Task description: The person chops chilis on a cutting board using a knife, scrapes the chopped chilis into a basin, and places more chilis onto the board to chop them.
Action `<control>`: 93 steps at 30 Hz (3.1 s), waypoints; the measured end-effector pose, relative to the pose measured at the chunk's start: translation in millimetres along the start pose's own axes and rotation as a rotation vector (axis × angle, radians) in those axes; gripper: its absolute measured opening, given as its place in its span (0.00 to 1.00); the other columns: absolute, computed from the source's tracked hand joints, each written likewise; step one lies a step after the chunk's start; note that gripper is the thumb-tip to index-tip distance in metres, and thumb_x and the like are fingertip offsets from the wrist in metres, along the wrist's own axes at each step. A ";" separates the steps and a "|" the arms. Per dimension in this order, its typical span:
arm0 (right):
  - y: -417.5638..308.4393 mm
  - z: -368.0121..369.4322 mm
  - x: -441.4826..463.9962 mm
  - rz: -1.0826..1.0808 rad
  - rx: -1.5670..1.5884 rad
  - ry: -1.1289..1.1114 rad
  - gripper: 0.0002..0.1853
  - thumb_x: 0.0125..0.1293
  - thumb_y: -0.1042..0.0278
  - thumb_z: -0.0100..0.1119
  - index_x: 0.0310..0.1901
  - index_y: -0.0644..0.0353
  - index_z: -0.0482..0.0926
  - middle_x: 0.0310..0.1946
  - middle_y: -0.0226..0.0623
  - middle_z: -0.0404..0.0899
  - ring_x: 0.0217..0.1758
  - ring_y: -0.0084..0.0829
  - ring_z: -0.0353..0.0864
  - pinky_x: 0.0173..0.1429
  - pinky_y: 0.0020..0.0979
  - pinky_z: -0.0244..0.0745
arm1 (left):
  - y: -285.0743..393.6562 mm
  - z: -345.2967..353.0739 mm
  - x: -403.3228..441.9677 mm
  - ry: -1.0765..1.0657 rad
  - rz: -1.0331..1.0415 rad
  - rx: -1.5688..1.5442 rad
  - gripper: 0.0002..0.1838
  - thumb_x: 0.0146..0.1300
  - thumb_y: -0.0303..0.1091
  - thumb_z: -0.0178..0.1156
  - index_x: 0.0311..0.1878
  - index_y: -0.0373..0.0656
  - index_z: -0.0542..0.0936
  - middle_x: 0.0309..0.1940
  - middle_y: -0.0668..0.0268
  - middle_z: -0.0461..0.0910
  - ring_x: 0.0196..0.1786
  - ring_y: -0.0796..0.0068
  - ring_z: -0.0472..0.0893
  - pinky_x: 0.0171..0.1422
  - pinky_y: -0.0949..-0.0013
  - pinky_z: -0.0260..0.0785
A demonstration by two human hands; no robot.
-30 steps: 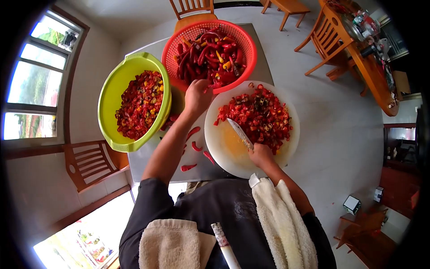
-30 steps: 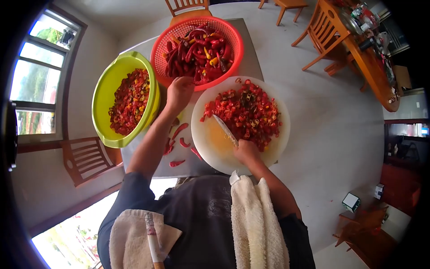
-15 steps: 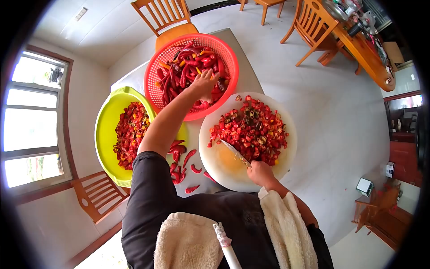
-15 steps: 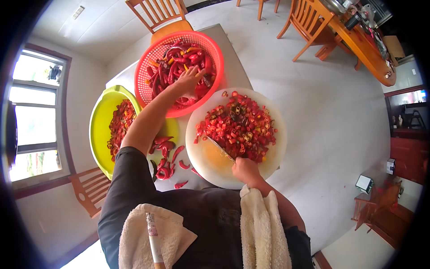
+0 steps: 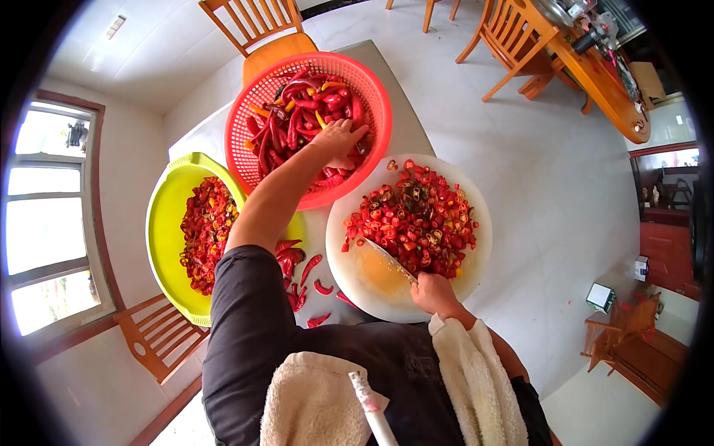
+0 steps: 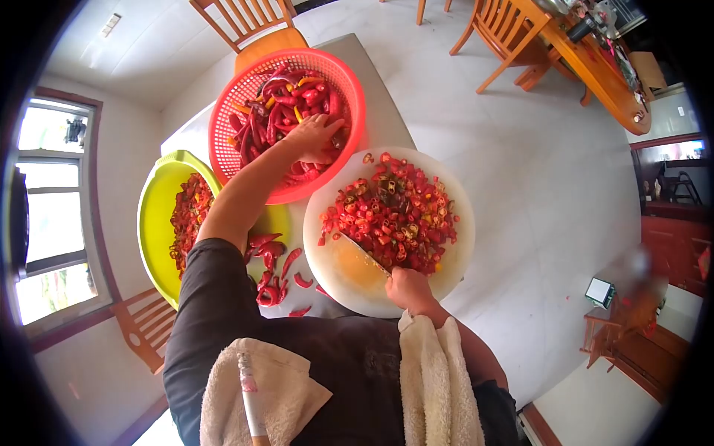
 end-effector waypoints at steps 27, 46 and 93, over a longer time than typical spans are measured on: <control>1.4 4.6 0.9 -0.020 0.015 0.083 0.10 0.59 0.66 0.53 0.27 0.63 0.77 0.23 0.52 0.80 0.30 0.53 0.81 0.37 0.51 0.75 | -21.6 0.0 -3.4 0.484 0.194 0.210 0.15 0.48 0.31 0.58 0.41 0.42 0.71 0.36 0.60 0.76 0.41 0.58 0.79 0.47 0.60 0.71; 1.5 -2.6 14.3 -0.081 -0.049 0.095 0.11 0.57 0.64 0.53 0.28 0.65 0.77 0.26 0.56 0.79 0.33 0.55 0.81 0.41 0.51 0.75 | 27.4 -151.5 -178.8 0.627 -0.349 -0.818 0.21 0.42 0.28 0.67 0.42 0.33 0.74 0.31 0.62 0.80 0.37 0.76 0.79 0.45 0.68 0.74; -9.1 -12.4 -11.5 -0.184 -0.228 0.042 0.11 0.59 0.66 0.50 0.33 0.64 0.78 0.30 0.55 0.81 0.37 0.55 0.81 0.45 0.50 0.76 | 253.7 138.4 -197.9 0.529 -0.537 -0.312 0.37 0.55 0.45 0.60 0.65 0.31 0.64 0.49 0.52 0.72 0.52 0.54 0.72 0.57 0.54 0.61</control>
Point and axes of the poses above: each hand's wrist, its own x-axis towards the middle knuckle, its own z-axis out of the palm, y = z × x, the point moved 3 cm from there along x, towards the middle knuckle
